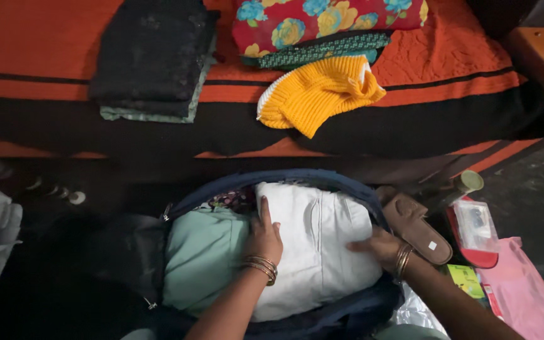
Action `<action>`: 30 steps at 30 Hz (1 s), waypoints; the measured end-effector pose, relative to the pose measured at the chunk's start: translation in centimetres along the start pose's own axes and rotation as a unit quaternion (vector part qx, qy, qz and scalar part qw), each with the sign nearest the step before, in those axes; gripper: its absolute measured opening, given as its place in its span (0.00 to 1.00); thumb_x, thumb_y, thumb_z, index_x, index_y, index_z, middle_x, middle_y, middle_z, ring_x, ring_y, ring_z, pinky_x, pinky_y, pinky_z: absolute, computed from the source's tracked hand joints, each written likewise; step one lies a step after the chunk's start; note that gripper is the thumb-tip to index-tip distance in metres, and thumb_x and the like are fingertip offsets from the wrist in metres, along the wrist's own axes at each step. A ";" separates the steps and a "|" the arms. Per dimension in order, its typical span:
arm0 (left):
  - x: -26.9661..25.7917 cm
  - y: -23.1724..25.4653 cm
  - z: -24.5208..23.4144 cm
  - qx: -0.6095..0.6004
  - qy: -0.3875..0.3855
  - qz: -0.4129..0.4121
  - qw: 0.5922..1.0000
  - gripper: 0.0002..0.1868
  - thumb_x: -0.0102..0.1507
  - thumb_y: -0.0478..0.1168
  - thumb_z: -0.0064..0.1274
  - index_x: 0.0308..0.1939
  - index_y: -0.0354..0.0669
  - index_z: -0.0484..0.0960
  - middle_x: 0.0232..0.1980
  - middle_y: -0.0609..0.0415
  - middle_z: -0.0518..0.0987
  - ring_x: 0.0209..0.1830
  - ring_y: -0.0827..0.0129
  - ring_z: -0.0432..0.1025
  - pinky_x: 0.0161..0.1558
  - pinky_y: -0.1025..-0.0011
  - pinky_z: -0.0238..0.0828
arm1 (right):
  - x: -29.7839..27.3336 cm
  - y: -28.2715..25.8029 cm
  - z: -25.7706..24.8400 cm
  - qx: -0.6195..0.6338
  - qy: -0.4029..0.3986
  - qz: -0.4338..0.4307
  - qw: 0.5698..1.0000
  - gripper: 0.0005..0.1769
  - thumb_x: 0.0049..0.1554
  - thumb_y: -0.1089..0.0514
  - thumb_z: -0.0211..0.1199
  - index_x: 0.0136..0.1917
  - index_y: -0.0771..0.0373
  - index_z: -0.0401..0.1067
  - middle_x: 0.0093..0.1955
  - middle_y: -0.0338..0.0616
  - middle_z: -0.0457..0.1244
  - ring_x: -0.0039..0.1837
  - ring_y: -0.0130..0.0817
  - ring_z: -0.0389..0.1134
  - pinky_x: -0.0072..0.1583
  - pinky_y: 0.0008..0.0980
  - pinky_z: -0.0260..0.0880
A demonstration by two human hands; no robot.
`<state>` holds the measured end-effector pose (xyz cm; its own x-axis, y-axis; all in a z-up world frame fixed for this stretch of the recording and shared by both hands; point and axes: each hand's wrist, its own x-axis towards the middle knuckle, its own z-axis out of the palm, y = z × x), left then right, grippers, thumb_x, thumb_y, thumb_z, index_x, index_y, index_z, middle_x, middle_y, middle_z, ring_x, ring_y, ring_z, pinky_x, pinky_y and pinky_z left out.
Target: The person packs folded clothes into a blue backpack. They place several folded garments, including a light green shirt, a patterned top, a white shirt, and a dark garment, into the backpack one by one.
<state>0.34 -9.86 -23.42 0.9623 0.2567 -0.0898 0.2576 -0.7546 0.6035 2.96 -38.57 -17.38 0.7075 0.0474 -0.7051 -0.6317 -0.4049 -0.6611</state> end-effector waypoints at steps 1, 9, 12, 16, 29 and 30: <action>-0.1 0.2 0.3 0.002 0.009 0.012 1.000 0.42 0.66 0.47 0.49 0.79 0.65 0.42 0.62 0.38 0.71 0.39 0.40 0.77 0.34 0.46 0.75 | -0.3 -0.3 -0.3 -0.081 0.021 -0.006 0.996 0.45 0.44 0.56 0.77 0.71 0.65 0.64 0.66 0.54 0.67 0.66 0.46 0.70 0.68 0.44 0.68; -1.3 -0.3 1.7 0.000 -0.046 -0.001 0.999 0.40 0.69 0.46 0.45 0.80 0.68 0.42 0.62 0.38 0.68 0.39 0.40 0.77 0.36 0.47 0.75 | -1.5 -2.0 -0.9 -0.470 0.062 0.041 0.879 0.56 0.47 0.38 0.76 0.75 0.70 0.54 0.69 0.64 0.62 0.71 0.51 0.66 0.72 0.42 0.65; -1.3 -0.5 1.5 0.024 -0.031 0.041 0.998 0.40 0.68 0.46 0.45 0.80 0.66 0.42 0.62 0.37 0.68 0.39 0.40 0.77 0.36 0.48 0.76 | -1.9 -1.8 -1.3 -0.501 0.031 0.044 0.864 0.53 0.45 0.38 0.77 0.72 0.69 0.58 0.68 0.62 0.64 0.69 0.50 0.68 0.70 0.41 0.68; -1.3 -0.4 1.2 0.020 -0.070 0.087 0.994 0.38 0.71 0.46 0.44 0.81 0.64 0.43 0.59 0.38 0.69 0.43 0.42 0.77 0.40 0.48 0.74 | -2.3 -1.5 -0.5 -0.518 0.052 0.042 0.853 0.50 0.46 0.42 0.75 0.70 0.73 0.58 0.60 0.63 0.70 0.61 0.49 0.76 0.63 0.38 0.77; -5.4 4.2 -0.6 0.203 -0.253 0.329 0.887 0.64 0.53 0.81 0.46 0.80 0.48 0.43 0.84 0.45 0.36 0.84 0.47 0.29 0.73 0.28 0.18 | -4.5 -0.9 4.7 -0.752 -0.002 -0.251 0.610 0.70 0.43 0.42 0.79 0.78 0.76 0.36 0.83 0.65 0.28 0.85 0.61 0.27 0.80 0.52 0.35; -6.1 4.6 0.0 0.191 -0.224 0.367 0.882 0.64 0.52 0.79 0.49 0.80 0.47 0.44 0.84 0.45 0.37 0.83 0.43 0.30 0.70 0.24 0.18 | -4.1 -1.5 4.8 -0.752 -0.038 -0.222 0.619 0.74 0.42 0.40 0.80 0.79 0.74 0.34 0.84 0.67 0.26 0.85 0.63 0.26 0.80 0.51 0.35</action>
<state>-4.33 -14.87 -20.12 0.7980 -0.5857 -0.1419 -0.5213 -0.7890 0.3251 -0.51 -33.78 -14.79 0.6525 0.4789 -0.5873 0.6705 -0.7259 0.1531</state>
